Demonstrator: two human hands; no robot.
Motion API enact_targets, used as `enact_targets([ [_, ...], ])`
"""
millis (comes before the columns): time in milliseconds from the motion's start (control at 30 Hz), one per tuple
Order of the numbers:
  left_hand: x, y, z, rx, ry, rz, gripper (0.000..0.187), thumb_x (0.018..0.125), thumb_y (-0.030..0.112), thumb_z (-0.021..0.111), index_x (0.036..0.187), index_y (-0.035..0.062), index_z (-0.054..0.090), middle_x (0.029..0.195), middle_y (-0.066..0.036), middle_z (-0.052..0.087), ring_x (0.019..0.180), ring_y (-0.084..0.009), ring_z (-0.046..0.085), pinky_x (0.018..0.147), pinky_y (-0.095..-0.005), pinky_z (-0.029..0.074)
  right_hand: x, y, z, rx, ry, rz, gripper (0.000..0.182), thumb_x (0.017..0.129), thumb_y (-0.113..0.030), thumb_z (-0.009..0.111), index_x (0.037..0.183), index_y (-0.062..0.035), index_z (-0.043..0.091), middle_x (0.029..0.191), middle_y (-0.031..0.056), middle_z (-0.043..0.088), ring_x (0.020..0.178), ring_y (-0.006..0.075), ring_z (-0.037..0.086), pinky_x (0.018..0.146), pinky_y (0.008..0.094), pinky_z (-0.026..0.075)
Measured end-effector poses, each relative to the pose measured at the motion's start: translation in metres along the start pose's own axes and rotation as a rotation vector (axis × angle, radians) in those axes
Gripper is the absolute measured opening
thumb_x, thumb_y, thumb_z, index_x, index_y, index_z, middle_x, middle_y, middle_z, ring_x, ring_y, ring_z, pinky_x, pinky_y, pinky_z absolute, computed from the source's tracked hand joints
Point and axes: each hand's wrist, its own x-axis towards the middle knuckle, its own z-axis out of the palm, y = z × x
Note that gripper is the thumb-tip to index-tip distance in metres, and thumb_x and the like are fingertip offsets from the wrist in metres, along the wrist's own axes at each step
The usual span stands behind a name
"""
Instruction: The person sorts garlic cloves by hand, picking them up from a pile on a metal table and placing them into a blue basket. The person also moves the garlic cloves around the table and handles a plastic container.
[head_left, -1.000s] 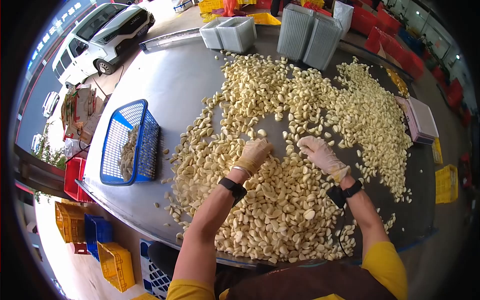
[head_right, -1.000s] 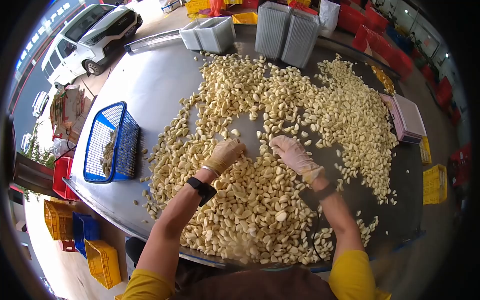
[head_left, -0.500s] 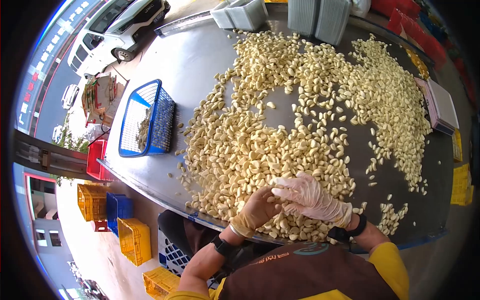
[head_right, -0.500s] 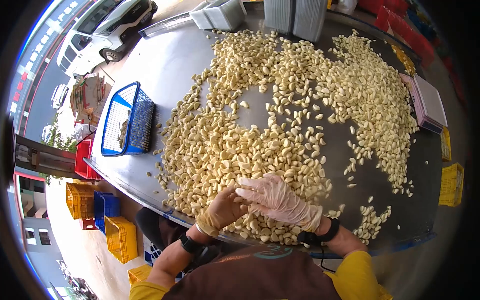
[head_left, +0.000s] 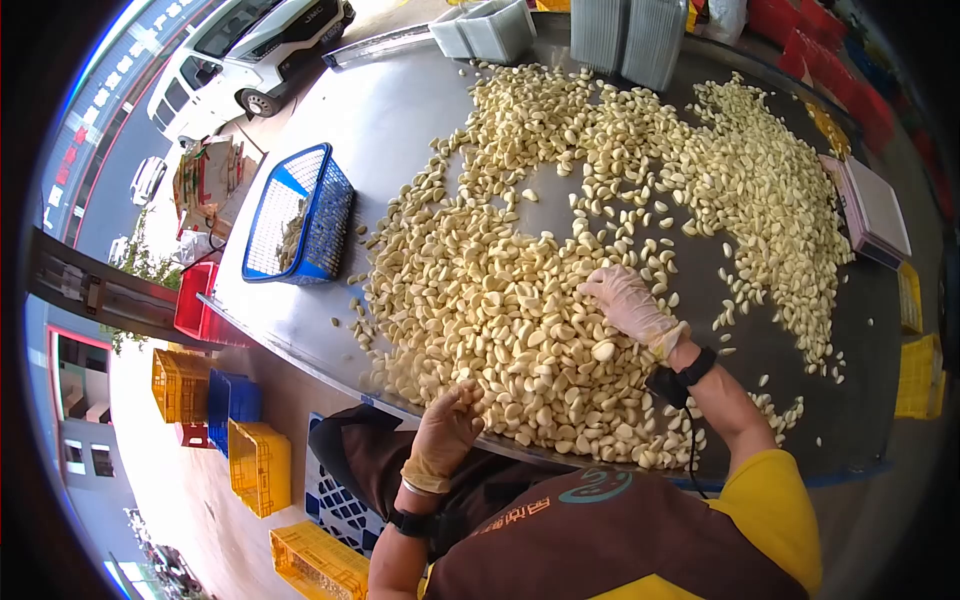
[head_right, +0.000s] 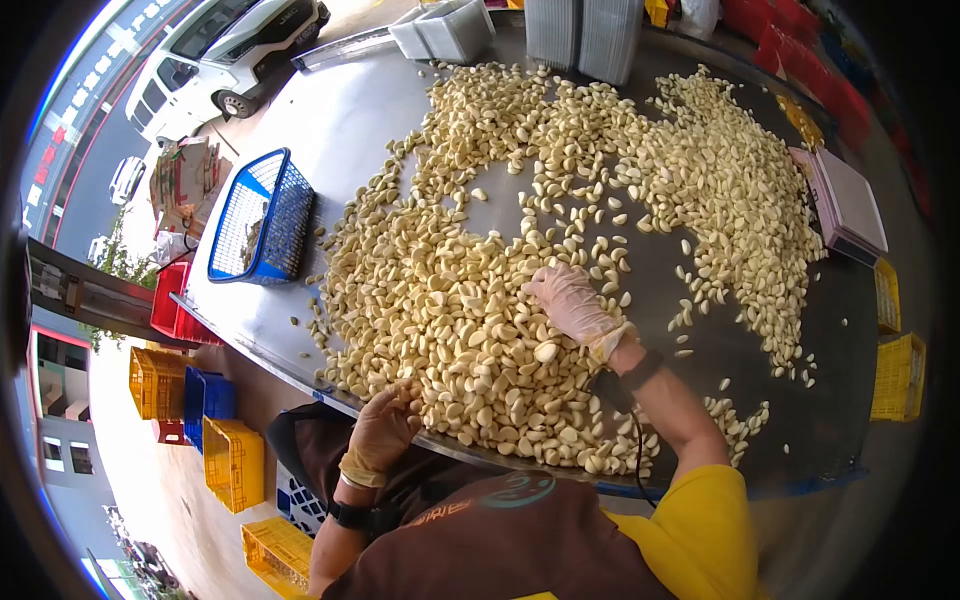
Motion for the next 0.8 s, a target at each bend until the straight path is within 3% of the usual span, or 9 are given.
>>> enact_targets([
  [233, 0.013, -0.036, 0.017, 0.004, -0.218, -0.042, 0.032, 0.101, 0.024, 0.055, 0.124, 0.0030, 0.059, 0.116, -0.008, 0.067, 0.107, -0.0194, 0.065, 0.090, -0.0309, 0.052, 0.001, -0.004, 0.006, -0.173, -0.065, 0.007, 0.010, 0.086, -0.017, 0.063, 0.093, -0.0103, 0.064, 0.090, 0.0081, 0.060, 0.090, 0.0302, 0.056, 0.080, 0.0439, 0.045],
  [333, 0.011, -0.038, 0.039, 0.051, -0.236, -0.108, 0.036, 0.102, 0.028, 0.053, 0.128, 0.0039, 0.057, 0.121, -0.008, 0.066, 0.112, -0.0201, 0.063, 0.094, -0.0330, 0.051, -0.011, -0.023, -0.006, 0.155, 0.118, 0.093, 0.009, 0.090, -0.014, 0.062, 0.097, -0.0084, 0.059, 0.095, 0.0097, 0.056, 0.092, 0.0301, 0.052, 0.081, 0.0433, 0.042],
  [433, 0.022, -0.036, 0.047, -0.067, -0.194, -0.217, 0.038, 0.103, 0.029, 0.052, 0.131, 0.0041, 0.055, 0.123, -0.009, 0.065, 0.113, -0.0209, 0.063, 0.095, -0.0342, 0.051, -0.012, -0.093, -0.058, 0.307, -0.026, -0.027, 0.013, 0.092, -0.013, 0.062, 0.104, -0.0099, 0.062, 0.107, 0.0069, 0.060, 0.103, 0.0281, 0.054, 0.094, 0.0408, 0.042],
  [533, 0.043, -0.039, 0.039, -0.120, -0.280, -0.307, 0.041, 0.103, 0.031, 0.050, 0.133, 0.0035, 0.053, 0.124, -0.010, 0.064, 0.109, -0.0193, 0.064, 0.084, -0.0303, 0.054, -0.010, -0.136, -0.076, 0.234, -0.065, -0.223, 0.021, 0.093, -0.014, 0.062, 0.114, -0.0125, 0.063, 0.119, 0.0054, 0.060, 0.111, 0.0274, 0.053, 0.100, 0.0409, 0.040],
  [600, 0.060, -0.035, 0.031, -0.133, -0.441, -0.355, 0.039, 0.104, 0.029, 0.048, 0.133, 0.0045, 0.053, 0.123, -0.010, 0.064, 0.102, -0.0152, 0.064, 0.071, -0.0222, 0.053, -0.016, -0.128, -0.061, 0.277, -0.068, -0.081, 0.035, 0.089, -0.015, 0.062, 0.124, -0.0146, 0.061, 0.127, 0.0046, 0.058, 0.118, 0.0250, 0.052, 0.106, 0.0454, 0.033],
  [667, 0.041, -0.033, 0.021, 0.110, -0.389, -0.201, 0.035, 0.105, 0.025, 0.047, 0.132, 0.0045, 0.054, 0.119, -0.008, 0.065, 0.099, -0.0133, 0.064, 0.068, -0.0193, 0.050, -0.031, -0.136, -0.056, 0.338, -0.119, 0.046, 0.038, 0.089, -0.018, 0.063, 0.127, -0.0157, 0.060, 0.129, 0.0055, 0.056, 0.120, 0.0257, 0.051, 0.108, 0.0488, 0.030],
  [700, 0.027, -0.021, 0.025, 0.329, -0.334, -0.066, 0.034, 0.104, 0.024, 0.048, 0.131, 0.0043, 0.055, 0.118, -0.007, 0.065, 0.098, -0.0128, 0.064, 0.066, -0.0187, 0.049, -0.029, -0.144, -0.058, 0.160, -0.268, -0.079, 0.044, 0.089, -0.023, 0.064, 0.132, -0.0200, 0.058, 0.135, 0.0056, 0.052, 0.126, 0.0270, 0.046, 0.111, 0.0522, 0.026],
  [733, 0.024, 0.001, 0.020, -0.007, -0.259, -0.261, 0.033, 0.103, 0.023, 0.051, 0.128, 0.0026, 0.056, 0.115, -0.007, 0.065, 0.091, -0.0103, 0.063, 0.061, -0.0162, 0.046, -0.025, -0.151, -0.059, -0.024, -0.398, -0.200, 0.049, 0.089, -0.028, 0.064, 0.138, -0.0242, 0.055, 0.142, 0.0057, 0.049, 0.133, 0.0283, 0.041, 0.114, 0.0556, 0.021],
  [800, 0.025, 0.053, 0.000, 0.001, -0.318, -0.141, 0.031, 0.102, 0.023, 0.054, 0.123, 0.0016, 0.058, 0.106, -0.005, 0.065, 0.077, -0.0069, 0.058, 0.054, -0.0162, 0.043, -0.025, -0.140, -0.046, 0.039, -0.429, -0.263, 0.054, 0.088, -0.034, 0.065, 0.141, -0.0295, 0.052, 0.147, 0.0039, 0.045, 0.138, 0.0290, 0.036, 0.116, 0.0572, 0.015],
])
